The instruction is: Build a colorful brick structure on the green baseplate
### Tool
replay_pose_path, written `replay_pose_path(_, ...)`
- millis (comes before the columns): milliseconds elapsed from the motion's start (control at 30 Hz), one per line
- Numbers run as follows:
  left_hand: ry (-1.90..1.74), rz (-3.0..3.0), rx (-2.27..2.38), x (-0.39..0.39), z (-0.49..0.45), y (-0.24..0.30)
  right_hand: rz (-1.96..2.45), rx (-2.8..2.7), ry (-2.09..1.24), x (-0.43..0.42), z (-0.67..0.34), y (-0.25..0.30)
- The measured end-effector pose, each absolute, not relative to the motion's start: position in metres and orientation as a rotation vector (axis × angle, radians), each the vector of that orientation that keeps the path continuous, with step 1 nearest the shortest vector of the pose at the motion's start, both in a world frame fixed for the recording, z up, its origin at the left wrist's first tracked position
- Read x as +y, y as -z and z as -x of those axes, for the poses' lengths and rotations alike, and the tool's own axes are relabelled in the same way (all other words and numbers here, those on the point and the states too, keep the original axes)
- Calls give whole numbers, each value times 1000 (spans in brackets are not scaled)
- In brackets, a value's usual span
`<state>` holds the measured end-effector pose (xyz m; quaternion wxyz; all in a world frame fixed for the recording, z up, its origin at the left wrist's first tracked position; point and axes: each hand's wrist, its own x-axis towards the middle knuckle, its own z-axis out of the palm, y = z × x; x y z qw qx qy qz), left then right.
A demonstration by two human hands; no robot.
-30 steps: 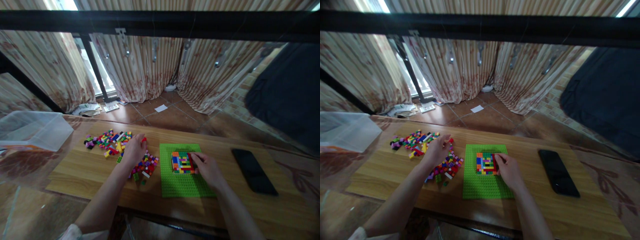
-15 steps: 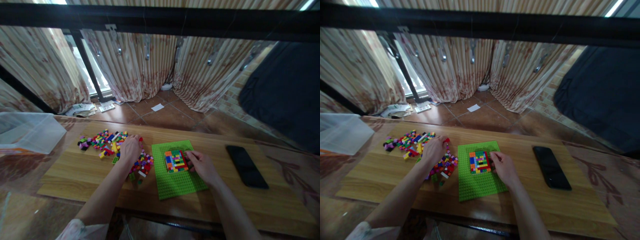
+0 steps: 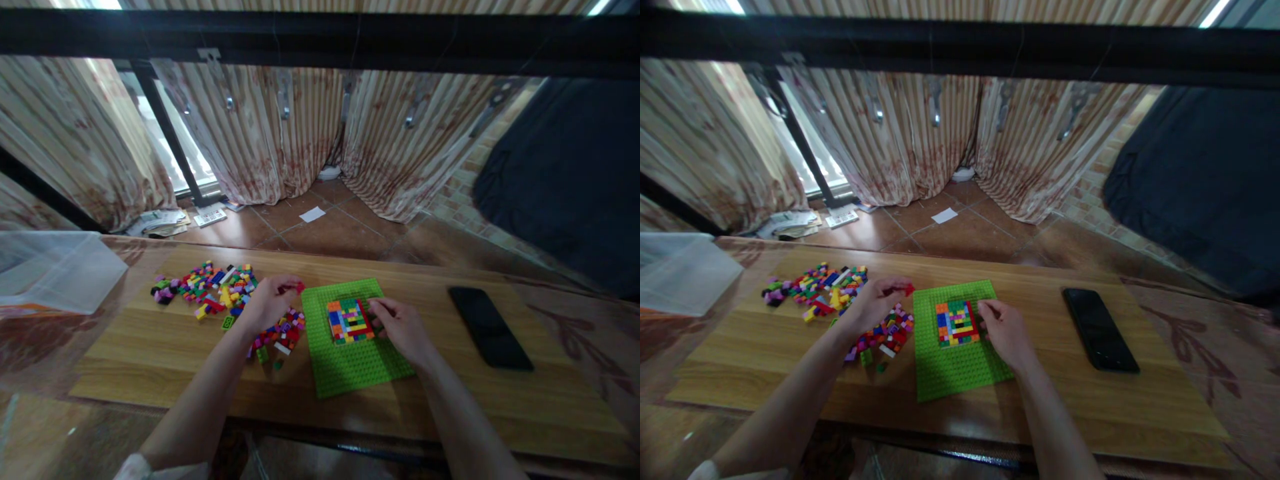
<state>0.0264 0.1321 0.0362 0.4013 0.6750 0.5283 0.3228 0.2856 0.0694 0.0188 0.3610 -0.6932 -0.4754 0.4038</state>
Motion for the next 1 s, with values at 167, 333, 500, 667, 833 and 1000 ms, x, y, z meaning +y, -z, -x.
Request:
replay_pose_path(167, -616, -1446, 1036, 116, -36, -46, 1779, -1244, -1040, 70, -285, -19)
replay_pose_path(333, -546, -1304, 974, 108, -48, -46, 1765, -1256, -1021, 70, -283, -19)
replay_pose_path(500, -593, -1272, 927, 108, -58, -41, 1757, -1235, -1030, 70, -281, -19)
replay_pose_path(667, -608, -1270, 917, 107, -62, -40, 1748, -1236, -1042, 70, -281, -19)
replay_pose_path(833, -580, -1320, 898, 108, -61, -41, 1721, -1247, -1053, 70, -282, -18)
replay_pose_path(1000, -617, -1341, 892, 110, -63, -38, 1719, -1265, -1032, 71, -283, -14)
